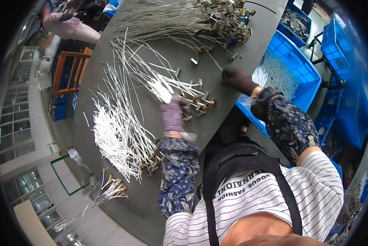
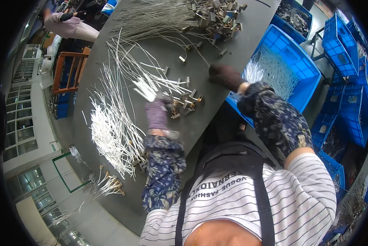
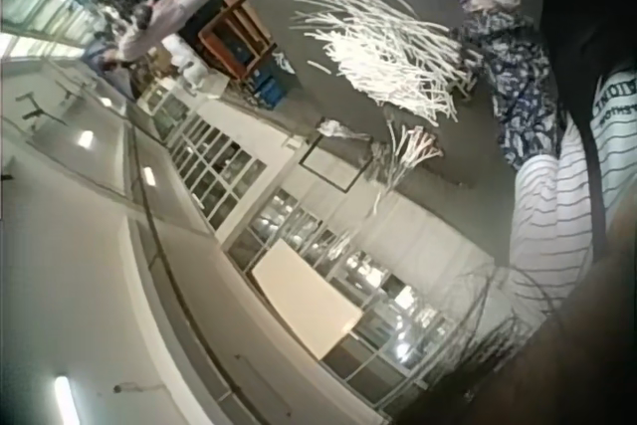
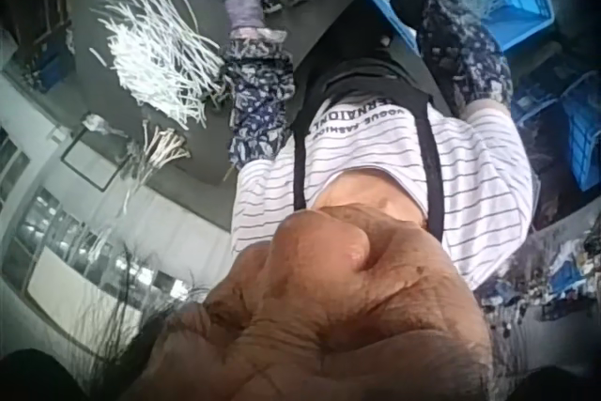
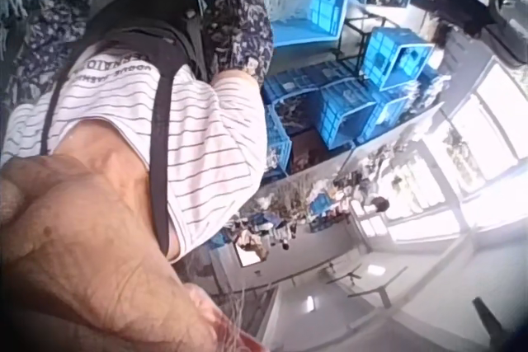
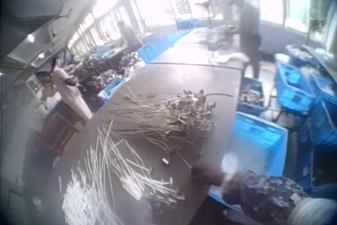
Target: Bundling and organizing white wire strands into groups at a workbench.
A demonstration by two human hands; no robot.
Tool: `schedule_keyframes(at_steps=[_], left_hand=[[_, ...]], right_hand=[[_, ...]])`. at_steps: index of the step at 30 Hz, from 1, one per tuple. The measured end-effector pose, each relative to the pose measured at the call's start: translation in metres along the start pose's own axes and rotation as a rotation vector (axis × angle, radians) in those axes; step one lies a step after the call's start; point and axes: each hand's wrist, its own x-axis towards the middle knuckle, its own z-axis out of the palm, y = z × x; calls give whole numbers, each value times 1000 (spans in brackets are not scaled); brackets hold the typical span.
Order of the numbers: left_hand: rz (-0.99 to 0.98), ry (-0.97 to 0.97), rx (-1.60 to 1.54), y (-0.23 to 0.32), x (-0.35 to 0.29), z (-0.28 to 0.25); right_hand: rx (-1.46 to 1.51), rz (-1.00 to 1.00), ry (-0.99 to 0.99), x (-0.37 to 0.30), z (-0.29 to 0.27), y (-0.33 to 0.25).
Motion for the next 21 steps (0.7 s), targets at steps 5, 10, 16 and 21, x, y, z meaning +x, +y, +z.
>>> schedule_keyframes(at_steps=[5,10,16,21], left_hand=[[-229,-237,-486,-34,-44,97],[-358,-466,-572,-88,-8,122],[-129,-241,-436,-79,15,145],[104,-181,-492,-20,34,128]], right_hand=[[1136,342,-174,-101,-64,-67],[1538,754,-169,-253,-58,-21],[968,1121,-199,-366,-69,30],[765,1246,-377,-437,-63,52]])
